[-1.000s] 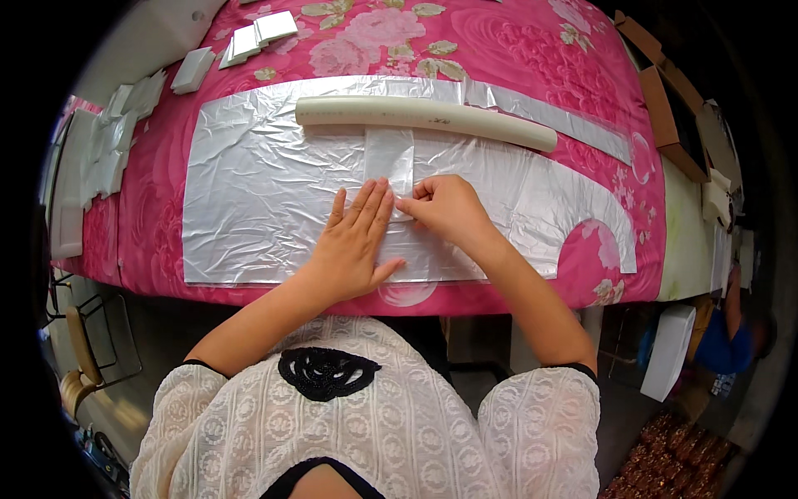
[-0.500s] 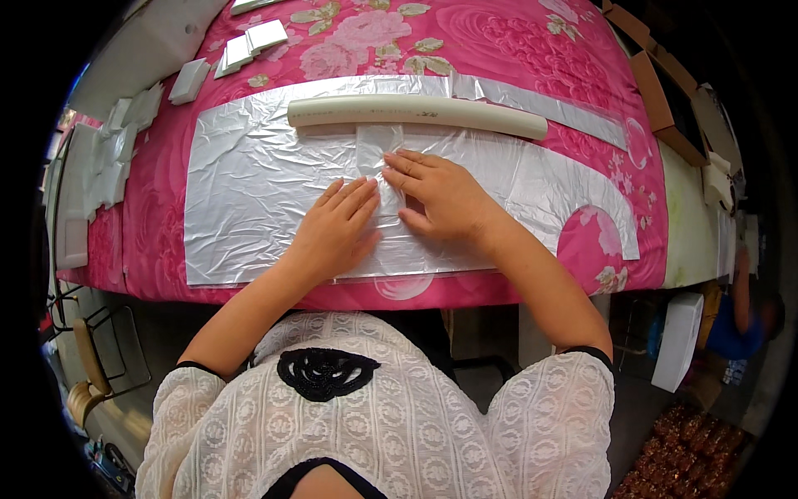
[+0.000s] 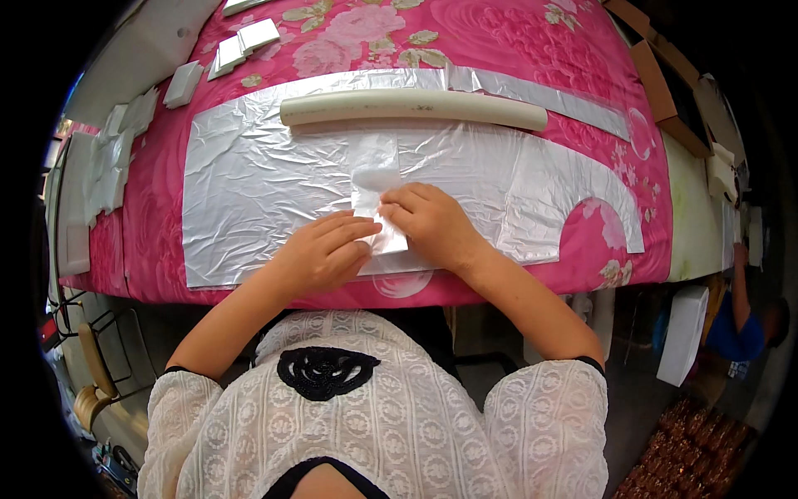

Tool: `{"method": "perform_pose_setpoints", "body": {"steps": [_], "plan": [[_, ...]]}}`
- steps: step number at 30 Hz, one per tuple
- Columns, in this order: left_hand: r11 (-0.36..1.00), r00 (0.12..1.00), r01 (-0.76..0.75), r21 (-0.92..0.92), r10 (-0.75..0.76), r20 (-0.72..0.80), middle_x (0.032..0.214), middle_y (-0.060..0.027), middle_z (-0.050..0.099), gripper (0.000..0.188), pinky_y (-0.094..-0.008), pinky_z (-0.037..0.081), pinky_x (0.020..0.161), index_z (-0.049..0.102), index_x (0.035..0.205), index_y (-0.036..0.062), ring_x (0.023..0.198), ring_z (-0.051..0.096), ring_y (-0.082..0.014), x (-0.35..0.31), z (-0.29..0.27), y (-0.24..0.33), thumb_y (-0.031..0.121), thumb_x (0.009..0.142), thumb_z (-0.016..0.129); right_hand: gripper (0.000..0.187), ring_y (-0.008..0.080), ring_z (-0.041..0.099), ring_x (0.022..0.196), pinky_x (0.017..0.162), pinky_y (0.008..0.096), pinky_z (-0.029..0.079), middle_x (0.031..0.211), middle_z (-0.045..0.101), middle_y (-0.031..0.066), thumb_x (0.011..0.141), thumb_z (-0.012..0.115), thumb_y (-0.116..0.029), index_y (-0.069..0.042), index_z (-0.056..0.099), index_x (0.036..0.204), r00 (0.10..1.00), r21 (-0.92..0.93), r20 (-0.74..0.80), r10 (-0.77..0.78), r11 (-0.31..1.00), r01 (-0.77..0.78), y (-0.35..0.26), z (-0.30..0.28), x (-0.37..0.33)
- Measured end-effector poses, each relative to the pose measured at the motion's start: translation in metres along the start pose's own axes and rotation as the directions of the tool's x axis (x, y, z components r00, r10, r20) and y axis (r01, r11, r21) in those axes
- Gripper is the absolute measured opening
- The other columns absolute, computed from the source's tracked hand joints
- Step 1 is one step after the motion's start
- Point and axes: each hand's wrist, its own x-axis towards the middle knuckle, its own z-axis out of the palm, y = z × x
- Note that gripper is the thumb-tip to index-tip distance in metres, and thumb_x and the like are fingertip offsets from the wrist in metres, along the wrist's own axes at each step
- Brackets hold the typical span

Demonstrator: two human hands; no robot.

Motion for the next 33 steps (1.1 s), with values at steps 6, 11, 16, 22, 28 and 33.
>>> {"method": "perform_pose_setpoints", "body": {"steps": [6, 11, 16, 22, 28, 33], "plan": [[0.963, 0.961, 0.232, -0.141, -0.204, 0.186, 0.121, -0.0134, 0.056, 0.052, -0.0435, 0.04, 0.098, 0.055, 0.112, 0.0026, 0.11, 0.054, -0.0285, -0.019, -0.007, 0.009, 0.023, 0.067, 0.074, 0.027, 0.0256, 0.061, 0.088, 0.076, 0.0337, 0.05, 0.097, 0.064, 0.007, 0.069, 0.063, -0.002, -0.007, 0.065, 0.096, 0.997, 0.109, -0.033, 0.072, 0.992, -0.068, -0.021, 0.002, -0.017], [0.823, 0.857, 0.513, -0.243, -0.509, 0.083, 0.095, -0.013, 0.065, 0.042, -0.0361, 0.048, 0.078, 0.055, 0.112, -0.0008, 0.084, 0.063, -0.0242, -0.01, -0.001, 0.008, 0.016, 0.075, 0.068, 0.016, 0.0194, 0.061, 0.073, 0.066, 0.029, 0.048, 0.077, 0.064, 0.005, 0.079, 0.064, -0.008, -0.003, 0.066, 0.093, 0.88, 0.363, 0.116, 0.46, 0.805, -0.469, -0.017, -0.006, -0.004], [0.496, 0.587, 0.756, -0.426, -0.802, 0.108, 0.071, -0.0132, 0.067, 0.048, -0.0313, 0.048, 0.054, 0.048, 0.121, -0.0086, 0.056, 0.063, -0.0252, 0.011, 0.004, -0.006, 0.012, 0.08, 0.063, 0.027, 0.0099, 0.058, 0.054, 0.051, 0.0253, 0.044, 0.061, 0.058, 0.0021, 0.088, 0.059, -0.022, 0.002, 0.064, 0.079, 0.574, 0.388, 0.453, 0.682, 0.429, -0.816, -0.004, -0.015, 0.03], [0.42, 0.501, 0.843, -0.335, -0.841, 0.206, 0.066, -0.0116, 0.065, 0.065, -0.0293, 0.048, 0.055, 0.035, 0.132, -0.0093, 0.057, 0.063, -0.0196, 0.023, -0.002, -0.017, 0.013, 0.08, 0.066, 0.032, 0.0108, 0.058, 0.048, 0.046, 0.0248, 0.04, 0.057, 0.057, 0.0028, 0.087, 0.059, -0.028, -0.002, 0.062, 0.069, 0.436, 0.264, 0.644, 0.628, 0.353, -0.898, 0.014, -0.019, 0.05], [0.623, 0.629, 0.777, -0.09, -0.771, 0.097, 0.09, -0.0161, 0.061, 0.067, -0.0327, 0.05, 0.069, 0.038, 0.13, -0.0091, 0.083, 0.062, -0.0266, 0.025, -0.007, -0.017, 0.016, 0.075, 0.069, 0.031, 0.0109, 0.059, 0.049, 0.044, 0.0241, 0.037, 0.058, 0.057, 0.0026, 0.087, 0.059, -0.028, -0.004, 0.062, 0.067, 0.36, 0.192, 0.675, 0.644, 0.318, -0.928, 0.015, -0.022, 0.059], [0.891, 0.898, 0.434, 0.135, -0.44, 0.018, 0.13, -0.0229, 0.043, 0.076, -0.0407, 0.034, 0.1, 0.034, 0.133, -0.0076, 0.122, 0.041, -0.0349, 0.018, 0.015, -0.01, 0.034, 0.078, 0.065, 0.031, 0.0105, 0.059, 0.05, 0.044, 0.0242, 0.037, 0.058, 0.058, 0.0028, 0.086, 0.06, -0.028, -0.004, 0.061, 0.066, 0.333, 0.166, 0.689, 0.643, 0.308, -0.937, 0.013, -0.023, 0.063]]}}
